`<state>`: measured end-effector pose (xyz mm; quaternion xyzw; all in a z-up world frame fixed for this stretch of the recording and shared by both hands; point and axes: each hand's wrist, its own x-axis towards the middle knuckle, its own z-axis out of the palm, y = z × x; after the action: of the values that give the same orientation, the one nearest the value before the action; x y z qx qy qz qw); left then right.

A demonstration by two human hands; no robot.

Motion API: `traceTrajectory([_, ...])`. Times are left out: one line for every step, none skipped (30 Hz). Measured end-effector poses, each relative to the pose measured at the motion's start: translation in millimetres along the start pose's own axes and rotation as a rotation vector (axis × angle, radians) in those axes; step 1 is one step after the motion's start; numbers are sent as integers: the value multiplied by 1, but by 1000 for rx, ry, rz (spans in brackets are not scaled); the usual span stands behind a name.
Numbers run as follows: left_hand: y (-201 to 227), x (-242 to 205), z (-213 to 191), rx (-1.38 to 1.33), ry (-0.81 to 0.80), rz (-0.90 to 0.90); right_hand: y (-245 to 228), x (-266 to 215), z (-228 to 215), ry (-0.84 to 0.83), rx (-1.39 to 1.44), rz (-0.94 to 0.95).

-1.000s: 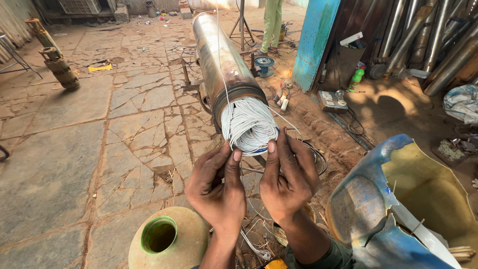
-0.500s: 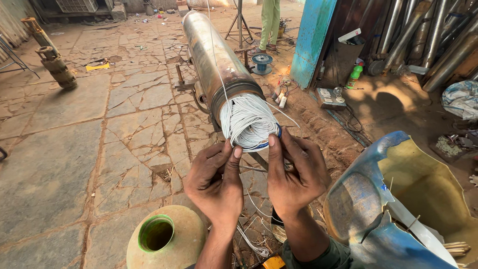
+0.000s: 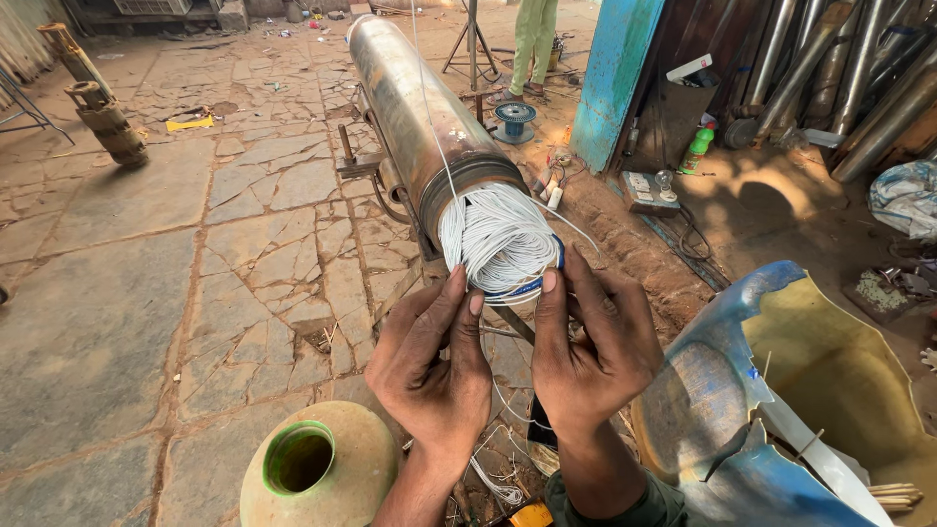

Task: The person wraps a white wire coil around a metal cylinder using blue tape to secure it. They repeatedly adjust the coil, apply tape, and use a hammer to tap the cylinder, maintaining the bundle's position.

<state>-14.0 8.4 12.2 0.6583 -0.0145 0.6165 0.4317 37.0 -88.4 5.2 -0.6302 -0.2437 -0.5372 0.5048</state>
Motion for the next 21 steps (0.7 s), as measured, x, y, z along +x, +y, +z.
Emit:
traceTrajectory([0, -1, 1, -16, -1, -40, 1, 1, -2, -17, -26, -9])
traceTrajectory([-1, -1, 1, -31, 2, -81, 1, 1, -3, -36, -49, -21])
traceTrajectory([-1, -2, 2, -46, 4, -121, 2, 2, -4, -37, -41, -24])
traceTrajectory([0, -2, 2, -34, 13, -92, 2, 3, -4, -36, -31, -28])
traceTrajectory([0, -3, 3, -22, 21, -63, 3, 4, -4, -36, -21, -32])
traceTrajectory([1, -3, 4, -11, 29, -33, 3, 4, -4, -36, -3, -15])
traceTrajectory([2, -4, 5, 11, 49, -9, 3, 5, -4, -37, 16, 1])
traceTrajectory([2, -4, 6, 32, 71, 17, 3, 5, -4, -37, 37, 15])
traceTrajectory([3, -4, 7, 53, 94, 42, 4, 5, -3, -45, 63, 12])
traceTrajectory([3, -4, 7, 53, 102, 46, 4, 5, -3, -54, 89, 11])
traceTrajectory([3, -4, 6, 54, 111, 51, 4, 5, -3, -63, 116, 9])
traceTrajectory([3, -4, 5, 53, 117, 55, 3, 4, -3, -69, 104, 13])
traceTrajectory([3, -3, 4, 34, 102, 10, 2, 4, -4, -75, 92, 18])
traceTrajectory([2, -2, 2, 12, 86, -35, 2, 4, -5, -80, 78, 21])
traceTrajectory([1, -2, 1, -10, 69, -80, 1, 4, -6, -87, 121, 38])
traceTrajectory([1, -2, 0, -19, 66, -58, 0, 4, -8, -94, 161, 55])
traceTrajectory([1, -1, -1, -28, 62, -36, -1, 5, -10, -101, 202, 73])
traceTrajectory([1, -2, -1, -39, 57, -17, -2, 6, -13, -125, 205, 143])
traceTrajectory([0, -2, -2, -41, 51, -41, -2, 8, -17, -149, 208, 213])
traceTrajectory([0, -1, -2, -45, 46, -65, -3, 10, -20, -174, 212, 282])
traceTrajectory([-1, -1, -3, -49, 41, -89, -4, 10, -23, -208, 273, 333])
